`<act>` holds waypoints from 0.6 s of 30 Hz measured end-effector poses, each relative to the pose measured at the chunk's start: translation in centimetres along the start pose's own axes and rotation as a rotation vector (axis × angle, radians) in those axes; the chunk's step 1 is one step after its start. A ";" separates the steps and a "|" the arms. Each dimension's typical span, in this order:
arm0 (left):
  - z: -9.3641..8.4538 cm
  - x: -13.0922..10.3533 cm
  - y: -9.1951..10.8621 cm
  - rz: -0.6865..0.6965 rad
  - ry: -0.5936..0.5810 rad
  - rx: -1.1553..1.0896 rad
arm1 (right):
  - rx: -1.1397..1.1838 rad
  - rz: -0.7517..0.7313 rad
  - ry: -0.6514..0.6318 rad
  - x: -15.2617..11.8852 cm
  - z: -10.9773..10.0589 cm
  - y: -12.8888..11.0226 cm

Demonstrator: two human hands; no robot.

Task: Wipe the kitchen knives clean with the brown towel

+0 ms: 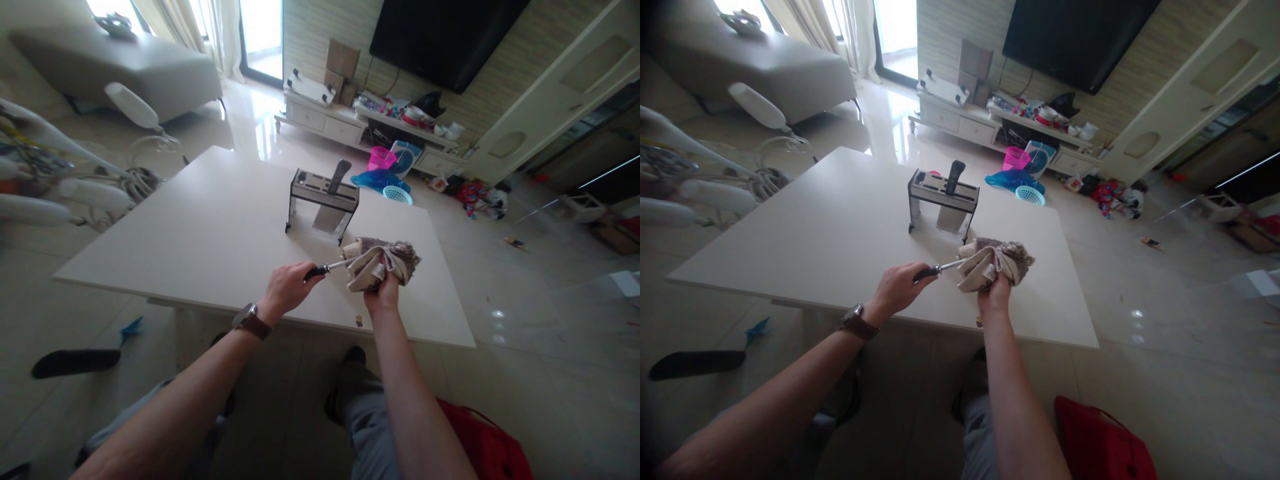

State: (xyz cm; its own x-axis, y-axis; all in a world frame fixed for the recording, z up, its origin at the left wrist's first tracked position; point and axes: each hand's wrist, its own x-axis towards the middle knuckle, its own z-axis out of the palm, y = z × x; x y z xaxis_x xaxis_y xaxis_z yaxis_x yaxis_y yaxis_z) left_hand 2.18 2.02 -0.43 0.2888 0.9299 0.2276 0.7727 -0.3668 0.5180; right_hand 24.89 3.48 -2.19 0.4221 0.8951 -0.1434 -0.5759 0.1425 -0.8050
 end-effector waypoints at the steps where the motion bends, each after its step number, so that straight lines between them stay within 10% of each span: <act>1: 0.1 0.0 0.1 -0.005 -0.002 -0.001 | -0.012 0.021 0.017 -0.5 0.6 0.6; 8: 0.3 0.0 0.9 -0.009 -0.031 -0.045 | -0.068 0.054 -0.015 -3.7 3.7 3.5; 18: 0.2 0.0 0.5 0.037 -0.014 -0.022 | 0.018 0.040 0.085 -1.8 2.6 2.0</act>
State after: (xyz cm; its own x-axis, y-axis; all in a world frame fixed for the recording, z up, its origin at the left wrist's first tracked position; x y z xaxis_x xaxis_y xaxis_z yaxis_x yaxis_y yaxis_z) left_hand 2.71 1.80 -0.31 0.3248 0.9161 0.2351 0.7489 -0.4010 0.5277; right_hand 21.18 3.26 -2.06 0.4563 0.8611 -0.2244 -0.6054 0.1157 -0.7874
